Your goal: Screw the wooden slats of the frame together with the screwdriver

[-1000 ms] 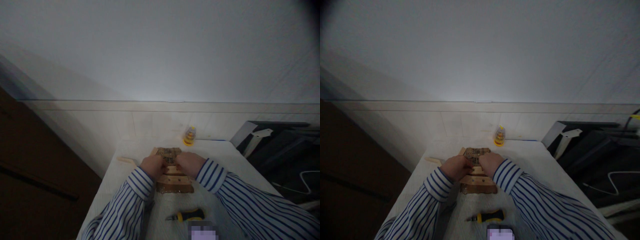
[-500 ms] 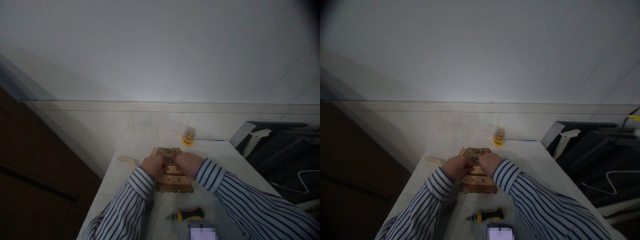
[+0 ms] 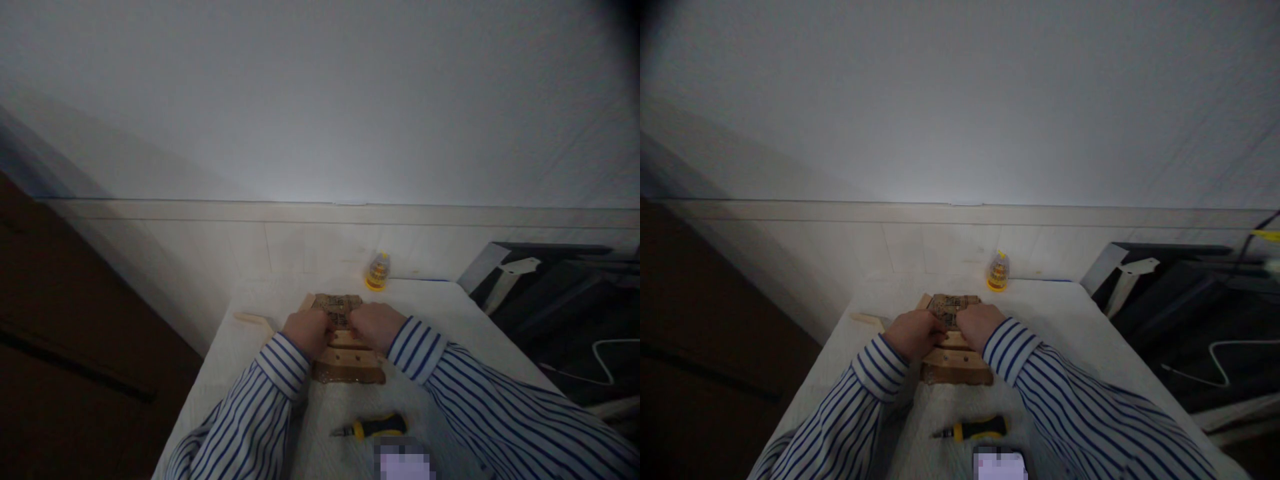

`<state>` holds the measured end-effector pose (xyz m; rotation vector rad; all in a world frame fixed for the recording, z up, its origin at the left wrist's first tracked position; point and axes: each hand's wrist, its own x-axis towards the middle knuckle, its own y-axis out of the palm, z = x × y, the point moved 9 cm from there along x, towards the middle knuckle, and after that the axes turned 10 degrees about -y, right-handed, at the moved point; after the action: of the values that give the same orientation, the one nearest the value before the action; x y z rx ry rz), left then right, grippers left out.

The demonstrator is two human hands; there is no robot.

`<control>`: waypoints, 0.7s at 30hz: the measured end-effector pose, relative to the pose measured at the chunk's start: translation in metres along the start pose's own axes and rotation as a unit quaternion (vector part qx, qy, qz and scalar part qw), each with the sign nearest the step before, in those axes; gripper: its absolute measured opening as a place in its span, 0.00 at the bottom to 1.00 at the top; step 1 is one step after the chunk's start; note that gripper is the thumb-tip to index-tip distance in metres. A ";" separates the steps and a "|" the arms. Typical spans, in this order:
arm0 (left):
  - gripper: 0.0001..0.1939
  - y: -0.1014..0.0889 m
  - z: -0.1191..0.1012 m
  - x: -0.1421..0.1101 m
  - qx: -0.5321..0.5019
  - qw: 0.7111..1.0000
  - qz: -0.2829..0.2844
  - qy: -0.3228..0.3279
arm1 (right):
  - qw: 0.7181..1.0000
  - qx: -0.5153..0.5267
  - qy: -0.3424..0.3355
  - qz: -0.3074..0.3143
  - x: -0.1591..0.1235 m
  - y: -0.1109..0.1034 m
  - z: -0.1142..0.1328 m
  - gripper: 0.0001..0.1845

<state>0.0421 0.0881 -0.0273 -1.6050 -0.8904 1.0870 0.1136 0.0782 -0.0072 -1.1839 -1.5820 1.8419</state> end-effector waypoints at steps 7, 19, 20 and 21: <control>0.12 -0.001 0.000 -0.001 0.004 1.000 -0.001 0.000 | 1.000 -0.007 0.010 -0.002 0.000 0.001 -0.002 0.13; 0.14 -0.007 -0.003 -0.004 0.011 1.000 -0.023 -0.007 | 1.000 -0.009 0.014 -0.005 0.000 0.003 0.001 0.14; 0.15 -0.007 -0.003 -0.004 0.011 1.000 -0.023 -0.005 | 1.000 -0.009 0.015 -0.006 0.000 0.004 0.000 0.14; 0.15 -0.007 -0.003 -0.004 0.011 1.000 -0.023 -0.004 | 1.000 -0.008 0.016 -0.006 0.000 0.004 0.000 0.14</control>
<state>0.0438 0.0856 -0.0188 -1.5559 -0.9129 1.0691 0.1142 0.0772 -0.0111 -1.2020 -1.5869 1.7967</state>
